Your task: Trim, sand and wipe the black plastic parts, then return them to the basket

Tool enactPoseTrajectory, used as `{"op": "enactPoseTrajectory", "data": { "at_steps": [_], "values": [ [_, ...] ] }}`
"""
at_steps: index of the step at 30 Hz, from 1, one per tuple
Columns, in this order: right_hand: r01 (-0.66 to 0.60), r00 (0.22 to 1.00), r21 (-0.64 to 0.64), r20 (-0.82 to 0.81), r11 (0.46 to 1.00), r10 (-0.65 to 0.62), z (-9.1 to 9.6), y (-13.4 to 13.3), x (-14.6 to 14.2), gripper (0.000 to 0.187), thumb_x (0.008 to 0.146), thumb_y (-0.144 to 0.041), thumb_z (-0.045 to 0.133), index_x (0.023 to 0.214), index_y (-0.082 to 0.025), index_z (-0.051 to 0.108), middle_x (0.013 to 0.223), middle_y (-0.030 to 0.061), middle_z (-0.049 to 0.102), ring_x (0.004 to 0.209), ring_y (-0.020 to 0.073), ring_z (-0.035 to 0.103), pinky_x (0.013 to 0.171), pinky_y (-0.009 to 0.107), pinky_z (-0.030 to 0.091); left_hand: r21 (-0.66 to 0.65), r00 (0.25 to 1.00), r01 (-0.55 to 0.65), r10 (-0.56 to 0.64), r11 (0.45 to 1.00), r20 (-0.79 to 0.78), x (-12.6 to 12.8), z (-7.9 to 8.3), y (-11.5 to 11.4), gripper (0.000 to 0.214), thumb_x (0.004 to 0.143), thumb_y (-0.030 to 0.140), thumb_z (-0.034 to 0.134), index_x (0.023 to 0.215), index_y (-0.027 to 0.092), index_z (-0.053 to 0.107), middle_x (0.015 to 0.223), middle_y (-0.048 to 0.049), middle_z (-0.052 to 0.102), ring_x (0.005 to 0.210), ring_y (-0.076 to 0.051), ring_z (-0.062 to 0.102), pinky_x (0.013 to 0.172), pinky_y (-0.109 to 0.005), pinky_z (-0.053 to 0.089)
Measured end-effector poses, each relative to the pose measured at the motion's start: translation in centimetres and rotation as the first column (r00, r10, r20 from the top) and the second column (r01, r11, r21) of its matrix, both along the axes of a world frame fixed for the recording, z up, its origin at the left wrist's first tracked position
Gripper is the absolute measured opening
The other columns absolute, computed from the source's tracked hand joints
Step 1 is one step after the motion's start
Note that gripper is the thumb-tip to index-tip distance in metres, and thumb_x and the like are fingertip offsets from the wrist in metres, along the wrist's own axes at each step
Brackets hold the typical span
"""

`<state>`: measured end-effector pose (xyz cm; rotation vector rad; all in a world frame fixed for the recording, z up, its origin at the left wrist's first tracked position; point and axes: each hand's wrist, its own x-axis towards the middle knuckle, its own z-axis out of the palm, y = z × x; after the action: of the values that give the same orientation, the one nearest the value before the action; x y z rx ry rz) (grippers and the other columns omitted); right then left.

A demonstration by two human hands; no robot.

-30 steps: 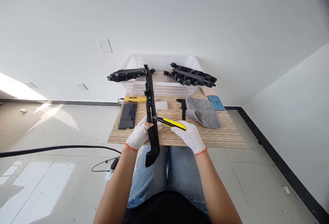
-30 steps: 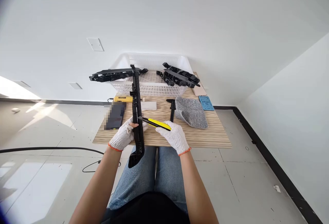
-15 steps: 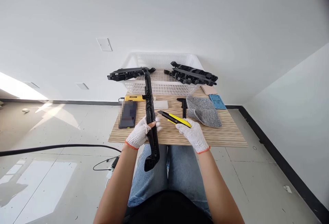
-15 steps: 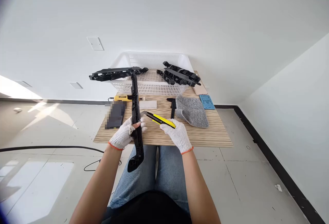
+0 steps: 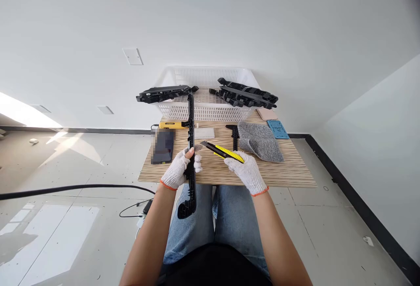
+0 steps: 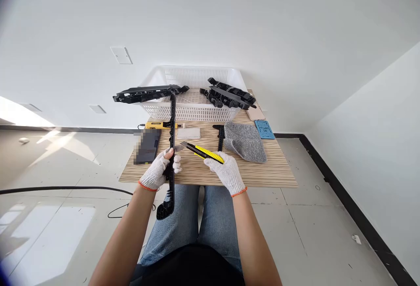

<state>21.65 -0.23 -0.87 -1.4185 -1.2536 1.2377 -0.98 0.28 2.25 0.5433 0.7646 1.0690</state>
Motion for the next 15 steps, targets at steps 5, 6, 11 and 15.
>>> {"op": "enactPoseTrajectory", "data": {
  "at_steps": [5,6,11,15],
  "values": [
    [-0.002,1.0,-0.017,0.0,1.0,0.002,0.41,-0.13,-0.08,0.038,0.07,-0.051,0.078,0.085,-0.018,0.072,0.059,-0.0014,0.061,0.055,0.0133,0.052,0.051,0.026,0.036,-0.039,0.999,-0.04,0.04,0.998,-0.019,-0.16,-0.19,0.07,0.056,0.076,0.059,0.081,0.105,0.015,0.064,0.053,0.0081,0.049,0.039,-0.007,0.042,0.038,-0.019,0.036],
    [-0.006,1.0,-0.017,-0.002,1.0,0.006,0.47,-0.14,-0.09,0.037,0.07,-0.051,0.078,0.086,-0.018,0.072,0.06,-0.0015,0.061,0.055,0.0133,0.052,0.052,0.026,0.036,-0.049,0.999,-0.049,0.048,0.998,-0.026,-0.18,-0.16,0.06,0.055,0.079,0.059,0.077,0.108,0.014,0.064,0.051,0.0084,0.049,0.038,-0.007,0.041,0.037,-0.02,0.035],
    [-0.009,1.0,-0.004,0.002,1.0,0.009,0.49,-0.16,-0.05,0.036,0.071,-0.05,0.078,0.087,-0.018,0.073,0.061,-0.0011,0.063,0.057,0.0137,0.053,0.054,0.026,0.038,-0.058,0.999,-0.044,0.043,0.997,-0.02,-0.35,0.23,0.09,0.057,0.089,0.065,0.063,0.11,0.012,0.066,0.042,0.0102,0.042,0.029,-0.009,0.036,0.03,-0.021,0.028],
    [-0.004,1.0,-0.023,0.01,1.0,0.005,0.5,-0.17,-0.03,0.038,0.069,-0.051,0.079,0.088,-0.018,0.073,0.06,-0.0014,0.062,0.055,0.0139,0.053,0.053,0.027,0.038,-0.07,0.999,-0.032,0.03,0.997,-0.02,-0.42,0.36,0.24,0.055,0.09,0.065,0.06,0.106,0.012,0.065,0.04,0.0106,0.04,0.027,-0.01,0.033,0.029,-0.022,0.026]
  ]
}}
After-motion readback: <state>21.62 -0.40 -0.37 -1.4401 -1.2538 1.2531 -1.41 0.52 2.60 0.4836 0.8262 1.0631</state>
